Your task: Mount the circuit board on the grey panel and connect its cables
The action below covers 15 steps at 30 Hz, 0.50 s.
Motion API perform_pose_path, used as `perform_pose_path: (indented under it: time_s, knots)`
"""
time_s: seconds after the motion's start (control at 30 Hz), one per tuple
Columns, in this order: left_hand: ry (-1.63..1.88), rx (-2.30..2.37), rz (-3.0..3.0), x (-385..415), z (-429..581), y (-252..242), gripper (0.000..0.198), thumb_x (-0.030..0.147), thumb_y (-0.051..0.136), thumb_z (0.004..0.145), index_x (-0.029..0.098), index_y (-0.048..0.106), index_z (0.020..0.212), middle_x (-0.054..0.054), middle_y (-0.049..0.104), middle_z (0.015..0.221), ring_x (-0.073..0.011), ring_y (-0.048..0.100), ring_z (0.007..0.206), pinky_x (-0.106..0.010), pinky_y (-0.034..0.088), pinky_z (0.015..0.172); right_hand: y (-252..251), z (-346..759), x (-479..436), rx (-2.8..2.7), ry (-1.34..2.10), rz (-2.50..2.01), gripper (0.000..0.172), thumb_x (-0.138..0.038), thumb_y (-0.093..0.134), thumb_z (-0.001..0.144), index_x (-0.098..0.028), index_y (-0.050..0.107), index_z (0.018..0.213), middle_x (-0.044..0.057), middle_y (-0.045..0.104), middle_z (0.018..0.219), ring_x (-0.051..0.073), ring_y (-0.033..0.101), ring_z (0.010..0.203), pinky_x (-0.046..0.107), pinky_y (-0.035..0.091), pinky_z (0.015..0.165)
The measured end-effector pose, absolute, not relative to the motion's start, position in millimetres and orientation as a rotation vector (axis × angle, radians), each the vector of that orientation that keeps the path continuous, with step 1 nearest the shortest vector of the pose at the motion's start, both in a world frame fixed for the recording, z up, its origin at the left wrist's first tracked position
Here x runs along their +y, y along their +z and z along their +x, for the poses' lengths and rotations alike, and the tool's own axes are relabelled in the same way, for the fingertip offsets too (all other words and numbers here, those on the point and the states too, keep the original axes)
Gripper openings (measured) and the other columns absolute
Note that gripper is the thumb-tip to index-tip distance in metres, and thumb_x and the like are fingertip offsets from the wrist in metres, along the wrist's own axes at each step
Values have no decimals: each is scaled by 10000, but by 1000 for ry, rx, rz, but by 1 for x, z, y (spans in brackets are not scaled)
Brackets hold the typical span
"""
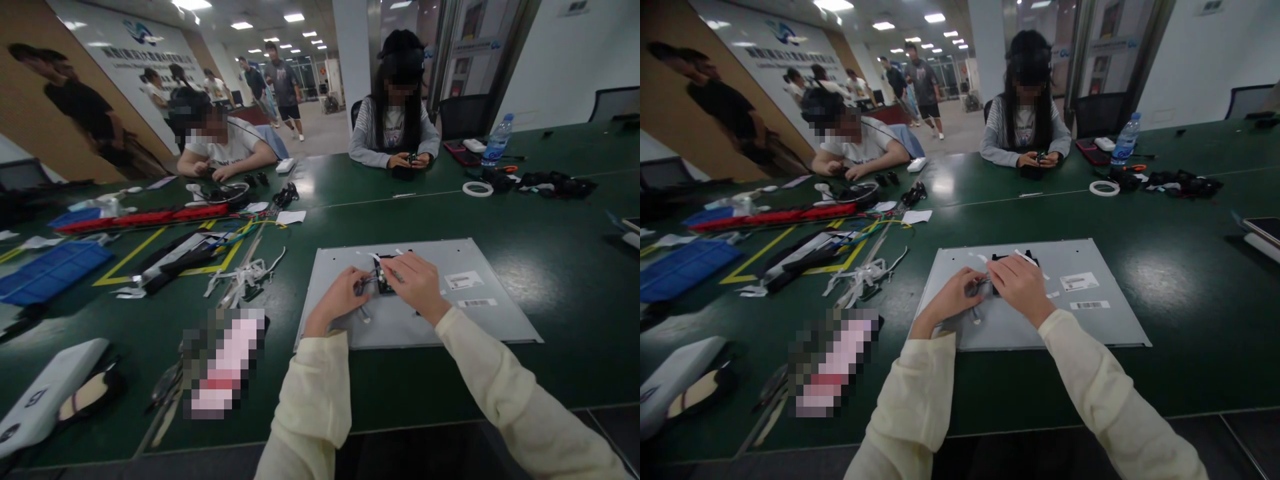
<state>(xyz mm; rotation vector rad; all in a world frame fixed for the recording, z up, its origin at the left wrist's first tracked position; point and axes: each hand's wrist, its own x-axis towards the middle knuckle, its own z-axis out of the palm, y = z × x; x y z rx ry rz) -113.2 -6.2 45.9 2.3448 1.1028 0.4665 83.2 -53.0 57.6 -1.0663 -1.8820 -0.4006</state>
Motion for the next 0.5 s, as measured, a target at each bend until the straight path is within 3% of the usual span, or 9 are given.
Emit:
perform_pose_path:
  time_s: [0.23,0.5]
  knots:
    - [376,1117,2351,-2,-122,51,338,158,614,717,175,636,1054,-55,573,1001,-175,564,910,-311,456,870,28,71,-52,-1964,-354,-1172,190,-197,486,917,-165,671,945,60,656,807,162,571,803,288,421,757]
    - [282,1062,2361,-3,-131,57,427,148,629,645,172,604,1071,-65,572,1047,-214,527,1026,-348,418,940,28,67,-53,-2018,-398,-1220,203,-186,472,926,-164,672,905,58,639,775,161,550,775,288,376,709]
